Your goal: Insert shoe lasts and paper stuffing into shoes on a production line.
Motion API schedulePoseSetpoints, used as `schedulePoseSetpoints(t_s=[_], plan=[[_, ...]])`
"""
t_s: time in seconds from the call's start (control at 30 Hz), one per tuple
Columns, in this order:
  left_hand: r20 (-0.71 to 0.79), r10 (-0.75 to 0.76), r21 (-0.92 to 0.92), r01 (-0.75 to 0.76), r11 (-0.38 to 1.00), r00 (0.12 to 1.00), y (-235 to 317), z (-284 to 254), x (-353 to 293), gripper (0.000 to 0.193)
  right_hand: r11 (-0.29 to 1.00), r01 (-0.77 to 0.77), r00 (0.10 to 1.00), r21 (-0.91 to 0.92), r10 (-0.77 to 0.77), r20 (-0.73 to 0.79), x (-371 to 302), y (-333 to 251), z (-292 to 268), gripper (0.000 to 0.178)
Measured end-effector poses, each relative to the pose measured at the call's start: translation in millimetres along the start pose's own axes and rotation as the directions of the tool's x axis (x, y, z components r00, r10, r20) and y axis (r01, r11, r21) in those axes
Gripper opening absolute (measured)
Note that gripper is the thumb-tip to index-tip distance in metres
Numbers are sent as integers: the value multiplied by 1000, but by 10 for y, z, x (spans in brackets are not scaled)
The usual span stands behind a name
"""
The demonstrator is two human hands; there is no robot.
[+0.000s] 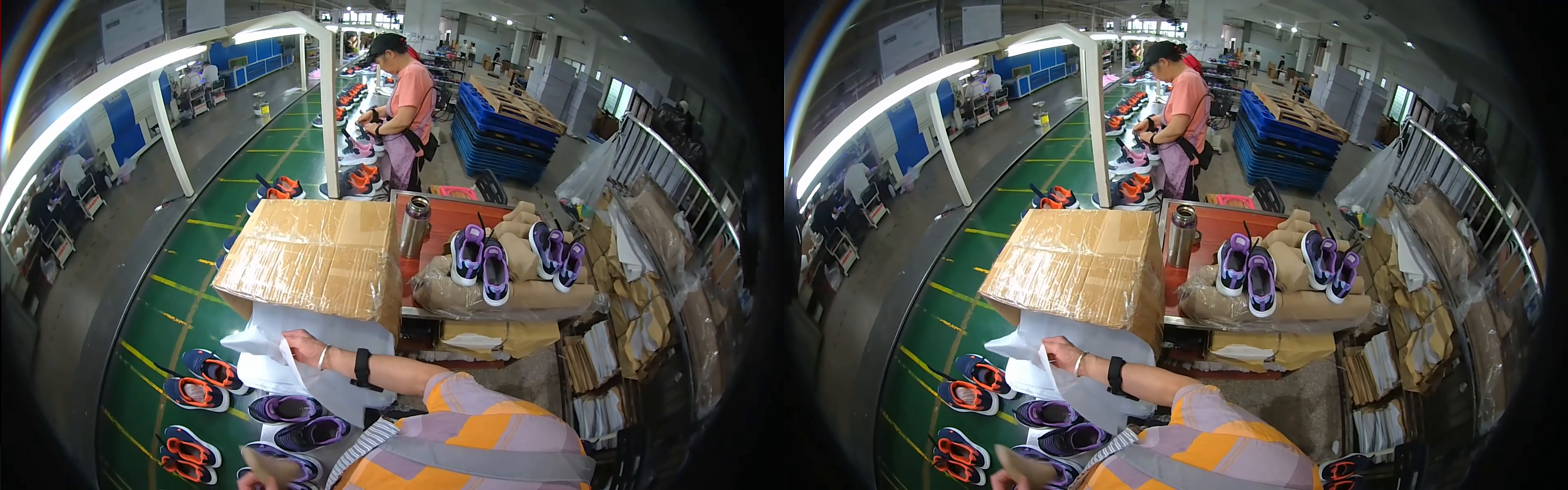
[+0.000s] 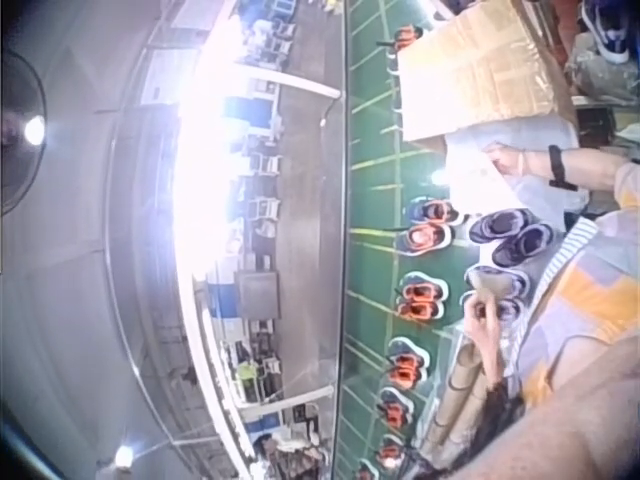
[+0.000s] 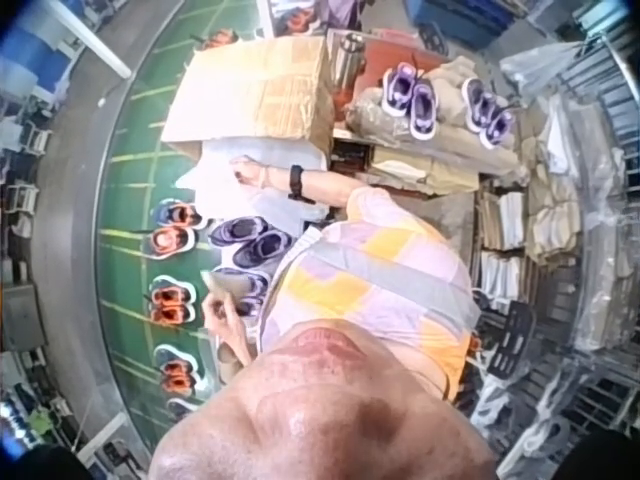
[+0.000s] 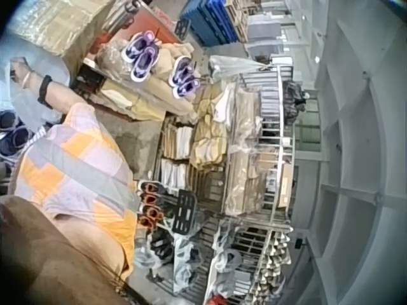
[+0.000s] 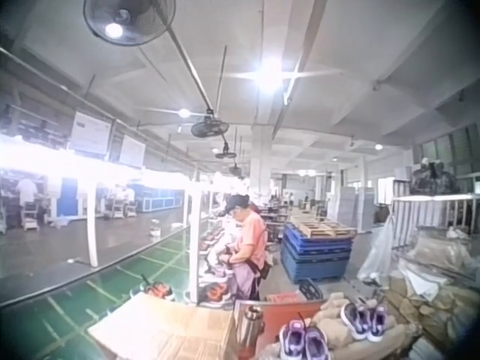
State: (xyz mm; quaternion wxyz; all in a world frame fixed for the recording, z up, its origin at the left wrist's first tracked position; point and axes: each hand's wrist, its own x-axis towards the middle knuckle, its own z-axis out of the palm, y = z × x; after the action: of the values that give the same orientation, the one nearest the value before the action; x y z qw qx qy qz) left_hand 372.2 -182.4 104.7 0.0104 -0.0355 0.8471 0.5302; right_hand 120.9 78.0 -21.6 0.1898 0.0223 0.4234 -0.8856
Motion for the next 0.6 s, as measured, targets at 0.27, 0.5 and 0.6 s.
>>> schedulePoseSetpoints(t_s=[0.27,0.5,0.6], plan=[[-73,676,141,-663,735,734,414,893,906,20,957,145,930,253,-219,295,-33,366,696,19],[-3,45,-955,-16,297,999,404,841,946,49,927,362,916,-95,-335,223,-335,147,869,21],[171,-64,-982,175,73,983,541,751,941,44,874,398,912,-277,-346,218,-497,-12,1025,18]])
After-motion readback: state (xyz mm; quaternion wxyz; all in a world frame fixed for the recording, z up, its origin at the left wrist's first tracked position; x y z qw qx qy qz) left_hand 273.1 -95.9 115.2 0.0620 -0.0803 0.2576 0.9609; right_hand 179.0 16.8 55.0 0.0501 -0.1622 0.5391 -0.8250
